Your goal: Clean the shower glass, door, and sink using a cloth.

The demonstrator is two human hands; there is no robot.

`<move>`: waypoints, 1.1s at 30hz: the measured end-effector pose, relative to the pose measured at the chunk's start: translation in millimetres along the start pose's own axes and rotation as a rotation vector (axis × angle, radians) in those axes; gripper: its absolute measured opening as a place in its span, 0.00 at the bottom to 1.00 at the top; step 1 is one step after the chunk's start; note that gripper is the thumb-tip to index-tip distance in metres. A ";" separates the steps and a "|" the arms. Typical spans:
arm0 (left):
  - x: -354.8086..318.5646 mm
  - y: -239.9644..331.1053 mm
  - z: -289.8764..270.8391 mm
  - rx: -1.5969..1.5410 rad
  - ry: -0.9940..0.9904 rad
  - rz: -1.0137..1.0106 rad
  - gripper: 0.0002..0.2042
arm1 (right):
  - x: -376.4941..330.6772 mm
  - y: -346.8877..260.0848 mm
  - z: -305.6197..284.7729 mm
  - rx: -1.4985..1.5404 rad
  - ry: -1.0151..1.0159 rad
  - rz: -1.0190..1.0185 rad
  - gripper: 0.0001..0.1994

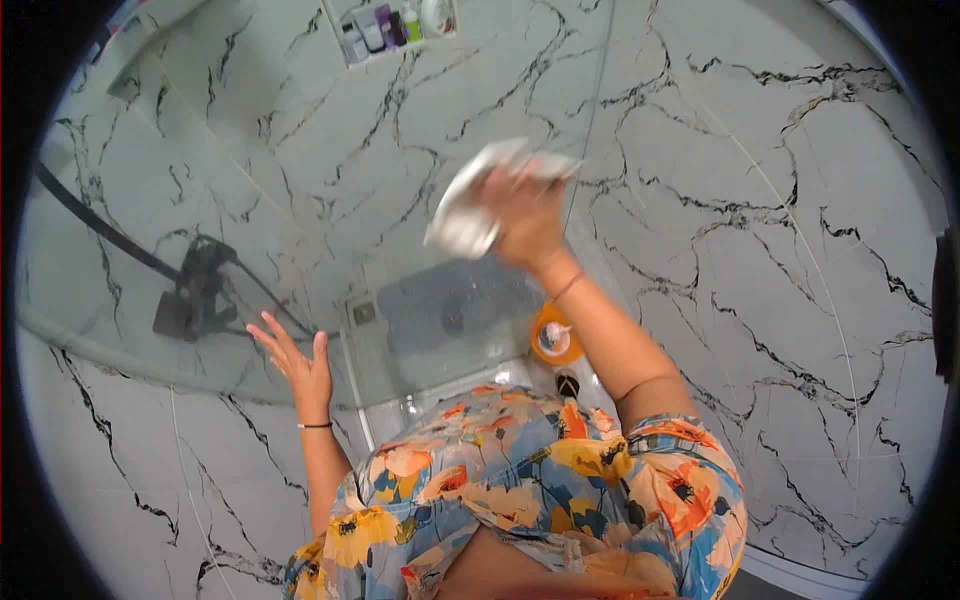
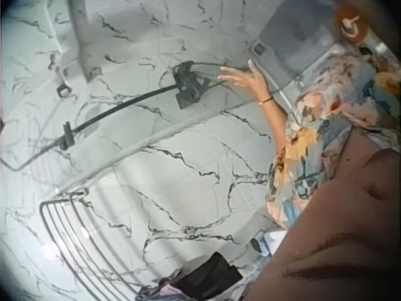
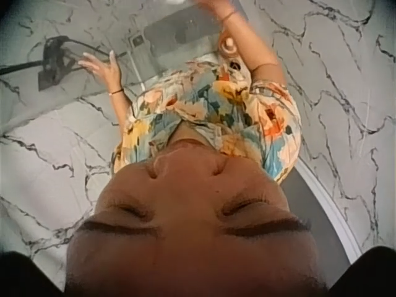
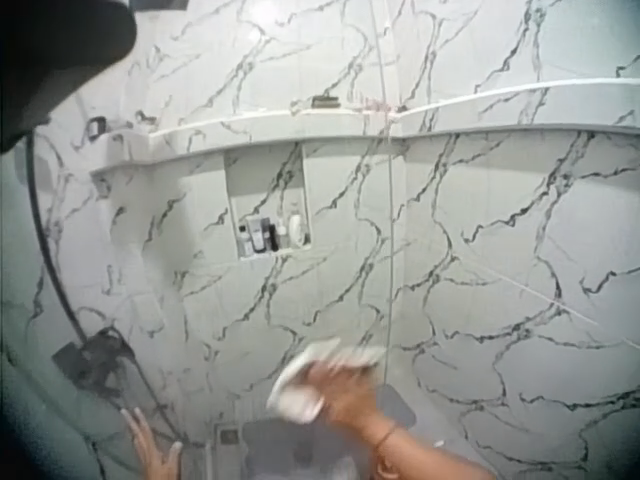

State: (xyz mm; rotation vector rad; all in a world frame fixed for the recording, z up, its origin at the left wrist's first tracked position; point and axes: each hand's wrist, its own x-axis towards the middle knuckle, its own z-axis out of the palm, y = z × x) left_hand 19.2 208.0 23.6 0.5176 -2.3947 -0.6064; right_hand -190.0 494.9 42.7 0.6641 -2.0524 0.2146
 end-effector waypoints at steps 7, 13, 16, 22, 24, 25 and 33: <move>6.7 3.2 7.5 -0.050 0.015 0.078 0.41 | 39.1 7.9 -23.2 0.380 0.421 0.196 0.25; -0.7 3.1 -1.7 -0.087 0.003 0.054 0.40 | -97.7 -57.8 38.3 0.190 -0.078 -0.431 0.22; -10.7 -5.4 -14.9 -0.115 -0.025 0.002 0.38 | -71.5 -42.9 29.6 0.131 -0.104 -0.474 0.23; -81.3 -45.4 -79.1 0.090 0.034 -0.314 0.33 | 37.2 -33.3 -21.7 0.369 0.259 -0.096 0.22; -117.3 -56.9 -98.6 0.084 0.106 -0.375 0.33 | 24.3 -49.6 -5.3 0.477 0.311 -0.142 0.20; -136.9 -56.4 -109.7 0.130 0.151 -0.435 0.33 | 11.5 -56.7 1.2 0.374 0.171 -0.303 0.21; -315.1 -42.3 -129.8 0.522 0.167 -0.857 0.25 | -15.5 -76.7 13.2 0.498 -0.161 -0.609 0.28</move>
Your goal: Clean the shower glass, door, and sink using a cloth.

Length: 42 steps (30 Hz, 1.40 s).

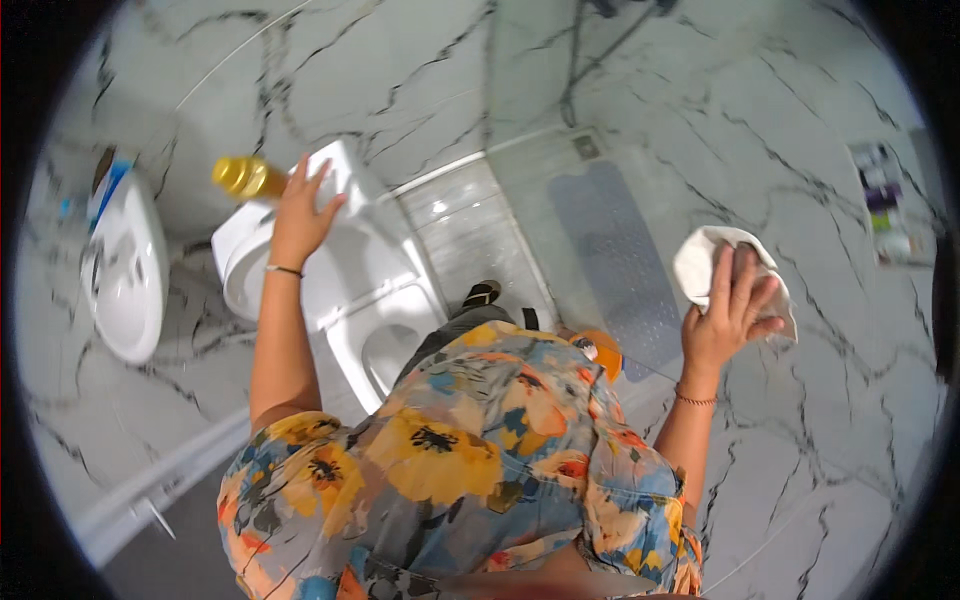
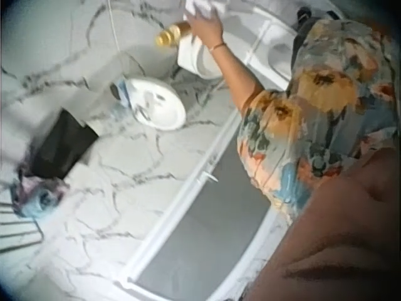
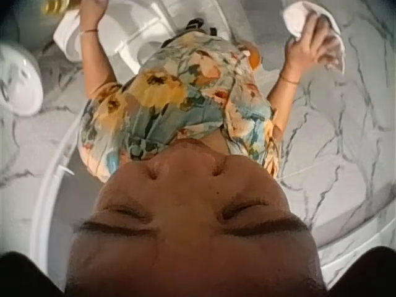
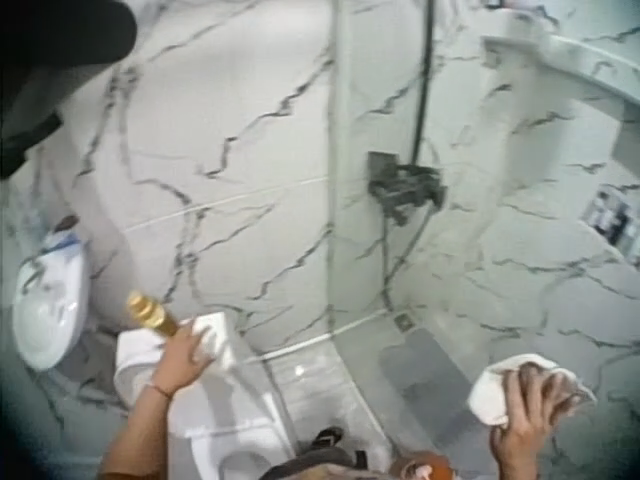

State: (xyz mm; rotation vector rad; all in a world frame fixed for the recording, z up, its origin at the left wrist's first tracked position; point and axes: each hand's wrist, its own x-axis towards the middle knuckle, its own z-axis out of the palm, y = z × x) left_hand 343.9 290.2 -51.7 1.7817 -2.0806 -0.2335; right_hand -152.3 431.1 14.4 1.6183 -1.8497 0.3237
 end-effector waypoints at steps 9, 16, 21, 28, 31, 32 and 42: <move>-54.6 -51.6 -7.4 0.161 0.300 -0.101 0.19 | 13.4 -5.5 3.3 0.059 -0.029 -0.036 0.31; -45.9 -70.9 0.6 0.486 0.223 -0.192 0.21 | 33.7 -22.0 18.9 0.119 0.020 -0.081 0.32; -42.9 -40.0 -18.4 0.709 -0.235 -0.224 0.16 | 43.1 -28.8 23.4 0.118 -0.027 -0.083 0.33; -148.3 29.3 -7.4 0.150 -0.957 -0.051 0.47 | 53.1 -41.2 31.6 0.141 -0.042 -0.081 0.32; -206.0 43.1 20.8 -0.079 -1.042 -0.005 0.52 | 53.7 -42.1 32.6 0.171 -0.035 -0.091 0.31; -216.8 50.6 29.8 -0.055 -1.065 0.008 0.52 | 53.2 -44.7 34.2 0.181 -0.038 -0.102 0.31; -218.4 41.2 131.7 -0.133 -1.025 0.560 0.26 | 56.7 -39.2 27.8 0.225 -0.044 -0.147 0.30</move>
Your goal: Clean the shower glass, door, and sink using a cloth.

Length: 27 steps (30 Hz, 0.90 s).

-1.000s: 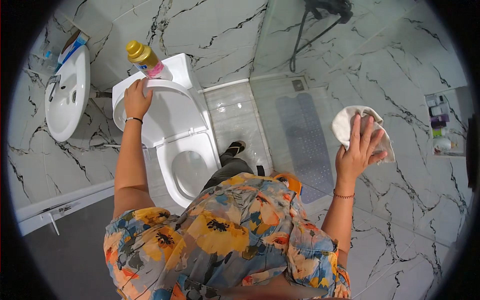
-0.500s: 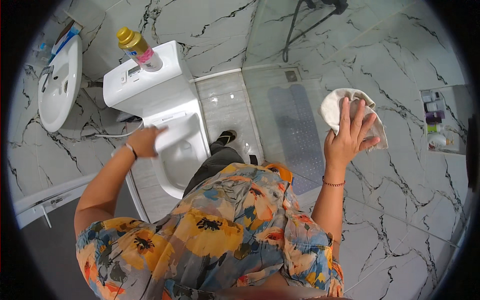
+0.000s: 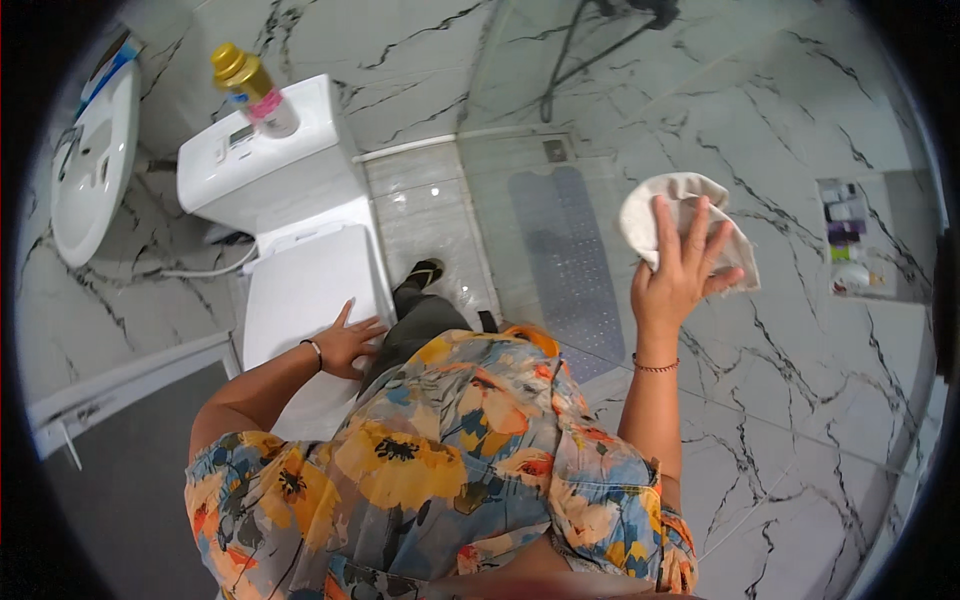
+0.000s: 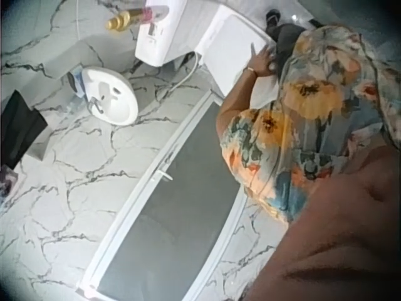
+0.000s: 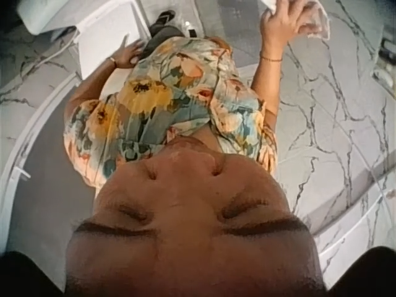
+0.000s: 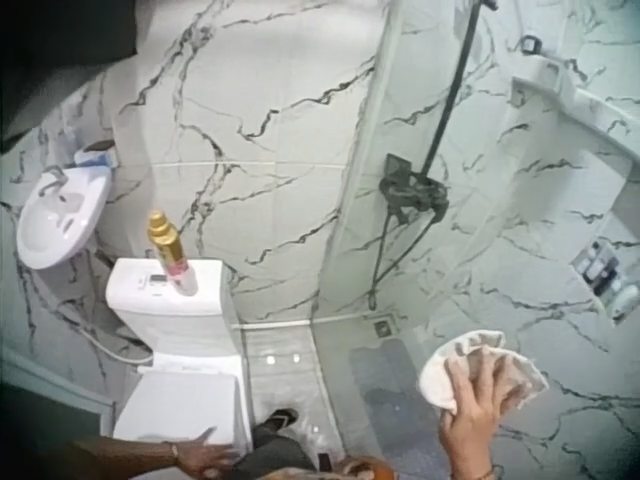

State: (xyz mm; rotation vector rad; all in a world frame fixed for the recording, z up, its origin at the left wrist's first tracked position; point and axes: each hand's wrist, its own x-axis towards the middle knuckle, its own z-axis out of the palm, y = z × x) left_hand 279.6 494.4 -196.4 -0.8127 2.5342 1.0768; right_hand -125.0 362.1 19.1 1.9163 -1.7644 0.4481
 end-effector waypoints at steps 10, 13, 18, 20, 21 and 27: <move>98.4 -70.4 46.9 0.114 -0.279 -0.110 0.19 | -23.6 18.8 -37.0 -0.062 -0.130 -0.122 0.33; 112.3 -62.2 74.5 0.254 -0.341 -0.125 0.19 | -13.0 35.1 -69.1 -0.198 -0.005 -0.114 0.28; 134.4 -65.1 134.7 0.396 -0.351 -0.249 0.21 | 3.6 48.7 -117.7 -0.271 0.194 -0.039 0.20; 139.8 -62.1 130.9 0.363 -0.368 -0.238 0.23 | 2.9 52.9 -121.3 -0.284 0.175 -0.043 0.19; 139.3 -60.5 127.4 0.351 -0.387 -0.232 0.26 | 2.6 54.0 -119.8 -0.362 0.155 -0.069 0.19; 146.2 -56.5 133.7 0.340 -0.430 -0.268 0.25 | 5.1 53.9 -117.2 -0.435 0.149 -0.090 0.17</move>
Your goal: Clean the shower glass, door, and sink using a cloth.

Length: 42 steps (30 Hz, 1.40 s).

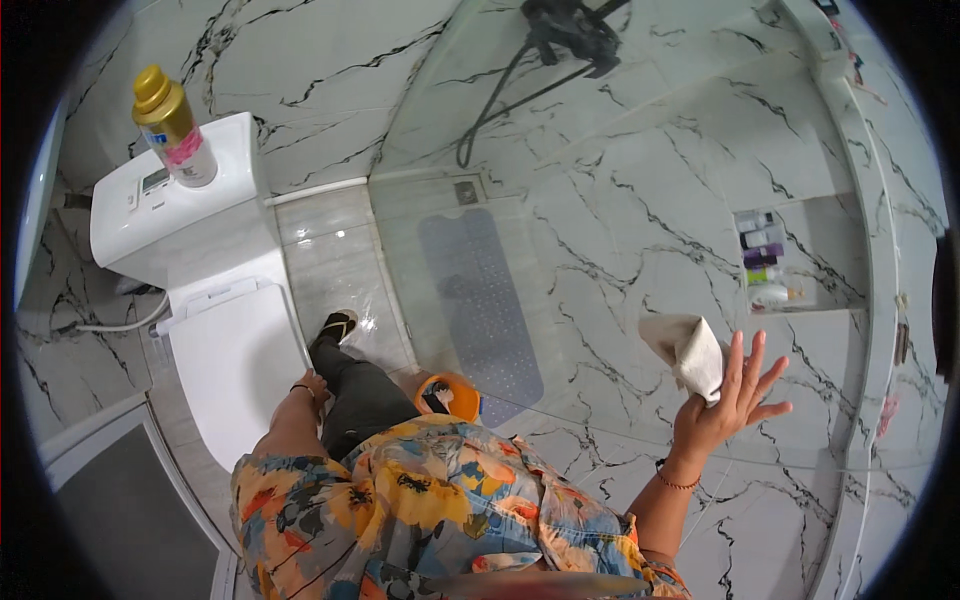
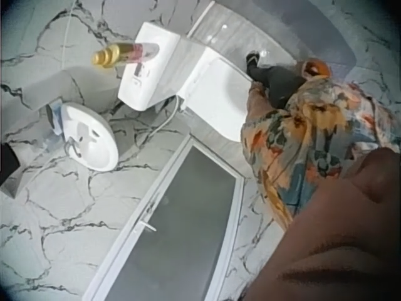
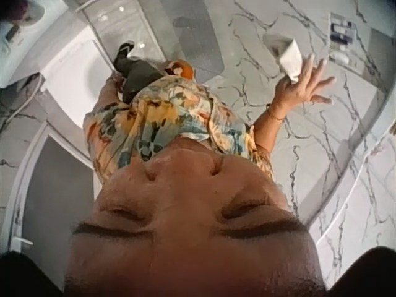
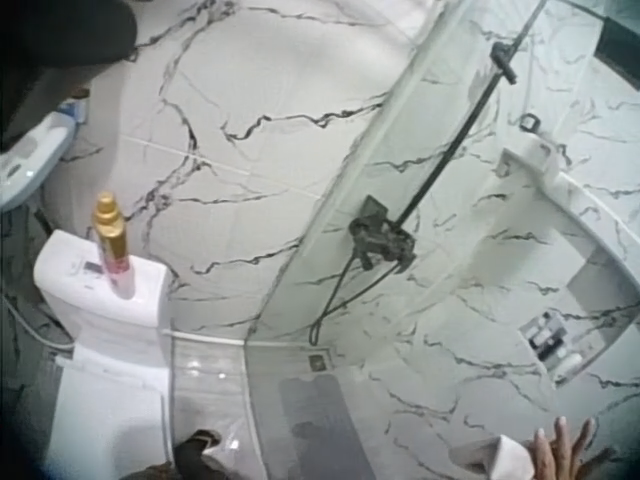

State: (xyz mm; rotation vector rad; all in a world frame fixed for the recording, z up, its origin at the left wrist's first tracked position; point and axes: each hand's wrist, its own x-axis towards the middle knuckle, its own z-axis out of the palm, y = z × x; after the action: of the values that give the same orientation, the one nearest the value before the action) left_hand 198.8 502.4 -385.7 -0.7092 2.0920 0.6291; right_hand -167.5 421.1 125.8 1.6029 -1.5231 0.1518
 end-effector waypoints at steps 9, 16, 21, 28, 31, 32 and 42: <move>31.0 -13.7 41.5 0.029 0.116 -0.182 0.17 | 0.9 -2.0 4.3 -0.023 0.010 -0.016 0.14; -14.8 -75.1 -47.2 -0.530 0.161 -0.553 0.27 | -7.1 -1.2 6.7 0.069 -0.017 -0.084 0.15; -10.8 -151.8 -88.3 -0.652 0.136 -0.513 0.31 | -28.2 -61.3 25.6 1.076 -0.383 0.176 0.14; 30.8 -225.3 -83.8 0.102 -0.109 0.023 0.30 | -124.3 -188.0 146.1 2.117 -1.090 1.474 0.18; 28.1 -246.4 -88.4 0.159 -0.212 0.144 0.27 | -156.4 -212.5 173.2 2.038 -1.148 1.674 0.18; 32.7 -252.6 -82.0 0.180 -0.237 0.149 0.27 | -168.0 -218.3 179.3 2.046 -1.135 1.712 0.18; 65.6 -276.1 -30.3 0.466 -0.107 0.233 0.23 | -194.7 -241.5 172.1 2.507 -0.602 1.636 0.22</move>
State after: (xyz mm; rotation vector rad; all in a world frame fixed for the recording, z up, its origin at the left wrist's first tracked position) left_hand 335.0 267.7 -474.2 -0.1672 2.1265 0.2736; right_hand -88.9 415.7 -220.1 -0.1749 0.9288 -1.3969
